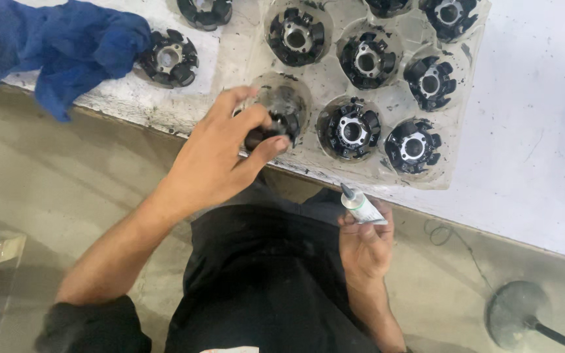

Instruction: The person applies adhesive from a tube to small black circular parts held in a foam tray. The person wipes the tube with a blue cloth and continues applying adhesive to multiple parts one by one.

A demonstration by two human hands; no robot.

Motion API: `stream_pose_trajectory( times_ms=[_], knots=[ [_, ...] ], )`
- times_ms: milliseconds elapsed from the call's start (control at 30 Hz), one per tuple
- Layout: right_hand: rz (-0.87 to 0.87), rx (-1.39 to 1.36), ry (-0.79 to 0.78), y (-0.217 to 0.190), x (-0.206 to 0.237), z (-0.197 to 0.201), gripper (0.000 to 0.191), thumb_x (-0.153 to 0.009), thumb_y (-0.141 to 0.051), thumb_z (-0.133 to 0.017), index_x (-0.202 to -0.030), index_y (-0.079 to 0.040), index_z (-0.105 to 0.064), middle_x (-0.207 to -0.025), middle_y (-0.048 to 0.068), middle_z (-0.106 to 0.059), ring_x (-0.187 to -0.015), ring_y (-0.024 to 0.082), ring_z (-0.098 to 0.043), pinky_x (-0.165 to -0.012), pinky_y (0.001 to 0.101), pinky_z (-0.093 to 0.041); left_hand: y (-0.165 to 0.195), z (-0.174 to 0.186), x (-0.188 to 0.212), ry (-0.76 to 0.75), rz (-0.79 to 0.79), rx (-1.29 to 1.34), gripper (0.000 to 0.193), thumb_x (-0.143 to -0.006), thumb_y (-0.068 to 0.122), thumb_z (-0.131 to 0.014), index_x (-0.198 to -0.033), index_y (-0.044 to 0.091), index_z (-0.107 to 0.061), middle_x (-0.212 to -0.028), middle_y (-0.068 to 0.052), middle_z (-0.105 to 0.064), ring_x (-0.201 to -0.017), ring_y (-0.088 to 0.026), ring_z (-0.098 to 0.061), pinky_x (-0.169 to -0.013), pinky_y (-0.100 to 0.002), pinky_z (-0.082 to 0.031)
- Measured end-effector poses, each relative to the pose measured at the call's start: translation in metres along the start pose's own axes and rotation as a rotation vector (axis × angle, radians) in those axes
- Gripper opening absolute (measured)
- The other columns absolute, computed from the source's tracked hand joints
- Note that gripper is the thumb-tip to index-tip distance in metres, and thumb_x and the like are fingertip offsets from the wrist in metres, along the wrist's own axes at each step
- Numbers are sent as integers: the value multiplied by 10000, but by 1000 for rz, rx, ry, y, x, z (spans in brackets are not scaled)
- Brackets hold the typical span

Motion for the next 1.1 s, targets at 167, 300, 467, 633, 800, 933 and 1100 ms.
stream_pose_trajectory(
  times_ms=[167, 300, 467, 633, 800, 933, 1100],
  knots=[
    [89, -7, -53, -23, 6, -9, 379, -971, -107, -801, -1297, -44, -619, -1177, 119, -683, -1029, 234, -667, -944, 392, -542, 10, 9, 42, -21, 144, 736, 317, -936, 292, -698, -1053, 14, -601, -1280, -216, -640, -1240, -306, -609, -1054, -367, -475],
    [86, 3, -53, -27, 10, -12, 359, -997, -98, -777, -1320, -69, -622, -1211, 108, -684, -1047, 240, -674, -965, 427, -557, 29, 25, 52, 207, -110, 839, 493, -848, 236, -843, -1211, 80, -548, -1408, -147, -496, -1303, -346, -608, -1136, -454, -519],
    [39, -35, -1, -17, 13, -12, 348, -1015, -137, -727, -1330, -37, -620, -1254, 140, -685, -1151, 283, -674, -1015, 420, -538, 15, 12, 44, 413, -298, 1207, 866, -743, 37, -914, -1410, 182, -382, -1471, -142, -460, -1392, -352, -510, -1233, -507, -451],
    [40, -86, -40, -8, 16, -17, 330, -1034, -108, -703, -1336, 4, -635, -1257, 179, -684, -1145, 327, -676, -1002, 447, -525, 8, -25, 29, 277, -171, 1896, 825, -738, 98, -779, -1464, 86, -385, -1566, -232, -433, -1394, -429, -508, -1239, -541, -393],
    [416, 277, -54, -37, 33, -32, 279, -999, -60, -758, -1245, -38, -628, -1206, 134, -657, -1136, 263, -630, -1085, 442, -500, 35, -26, 30, 244, -242, 1653, 516, -944, 233, -686, -1389, 39, -510, -1447, -187, -504, -1250, -341, -569, -1114, -474, -454],
    [682, 596, -141, -59, 50, -60, 285, -963, -130, -784, -1188, -88, -616, -1133, 128, -663, -1004, 282, -689, -873, 420, -635, 47, -25, 46, 267, -206, 1271, 400, -1041, 310, -593, -1291, -2, -567, -1350, -229, -550, -1249, -319, -630, -1117, -424, -481],
    [802, 956, -227, -75, 55, -85, 236, -930, -88, -692, -1116, -85, -546, -1103, 125, -631, -956, 312, -701, -786, 416, -649, 51, -15, 56, 323, -285, 923, 381, -1062, 277, -595, -1245, -57, -605, -1310, -273, -634, -1181, -276, -633, -1053, -351, -504]
  ],
)
Point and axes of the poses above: each hand's wrist, its own x-axis away from the middle knuckle, its own z-axis out of the back of the hand, y = z × x, the point moved 8 cm from there along -x, towards the middle knuckle
